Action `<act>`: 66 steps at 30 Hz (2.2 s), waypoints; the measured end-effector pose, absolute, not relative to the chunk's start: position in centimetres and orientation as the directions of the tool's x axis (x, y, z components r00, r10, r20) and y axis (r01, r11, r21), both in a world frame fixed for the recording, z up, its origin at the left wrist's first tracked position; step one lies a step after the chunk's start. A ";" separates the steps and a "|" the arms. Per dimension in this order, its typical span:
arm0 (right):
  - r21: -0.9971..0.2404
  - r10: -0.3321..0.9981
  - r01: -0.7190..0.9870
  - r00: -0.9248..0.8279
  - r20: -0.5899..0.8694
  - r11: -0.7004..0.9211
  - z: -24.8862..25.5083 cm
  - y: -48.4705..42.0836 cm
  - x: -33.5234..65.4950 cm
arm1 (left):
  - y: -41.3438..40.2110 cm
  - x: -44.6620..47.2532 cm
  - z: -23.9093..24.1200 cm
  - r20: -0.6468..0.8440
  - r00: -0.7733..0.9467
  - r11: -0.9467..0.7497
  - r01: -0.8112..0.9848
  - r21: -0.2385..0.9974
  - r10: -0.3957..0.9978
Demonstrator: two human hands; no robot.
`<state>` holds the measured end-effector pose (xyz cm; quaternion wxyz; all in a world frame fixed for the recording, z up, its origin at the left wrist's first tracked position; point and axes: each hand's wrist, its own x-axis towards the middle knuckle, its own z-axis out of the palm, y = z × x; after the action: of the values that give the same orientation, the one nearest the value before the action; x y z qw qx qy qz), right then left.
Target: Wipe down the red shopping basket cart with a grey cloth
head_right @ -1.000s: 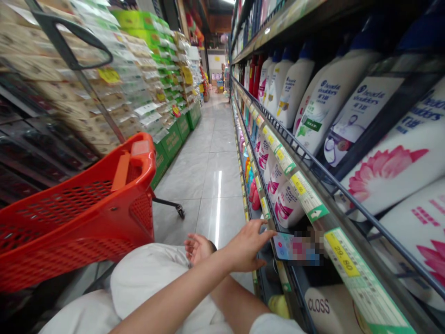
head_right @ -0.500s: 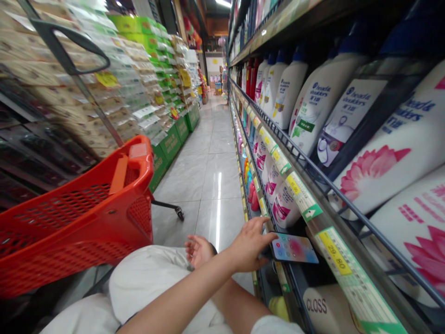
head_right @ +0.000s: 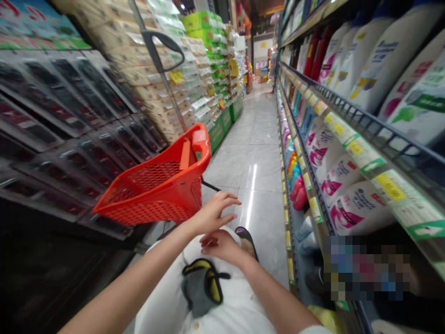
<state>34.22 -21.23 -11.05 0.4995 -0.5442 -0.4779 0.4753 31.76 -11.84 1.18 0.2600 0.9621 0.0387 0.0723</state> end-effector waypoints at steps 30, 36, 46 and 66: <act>-0.888 0.896 -0.456 0.417 -0.152 0.061 -6.2 -17.9 37.7 | -3.2 20.2 2.5 0.312 0.647 -0.640 0.361 0.679 0.696; -0.927 0.337 0.195 0.891 0.304 0.320 0.0 -10.6 44.4 | 3.6 18.5 3.0 0.478 0.574 -0.745 0.557 0.367 0.665; -0.376 0.653 0.917 0.204 0.729 0.133 1.2 -10.1 39.8 | 5.3 19.1 -0.5 0.254 0.661 -0.708 0.644 0.289 0.706; -0.359 0.614 0.933 0.286 0.736 -0.004 -1.5 -7.4 42.5 | 5.2 21.2 -1.1 -0.057 0.786 -0.720 0.591 0.365 0.616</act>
<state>42.46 -7.41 -1.53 0.4206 -0.6827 -0.5665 -0.1897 21.21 5.20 -1.13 0.1848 0.9267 0.3254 0.0341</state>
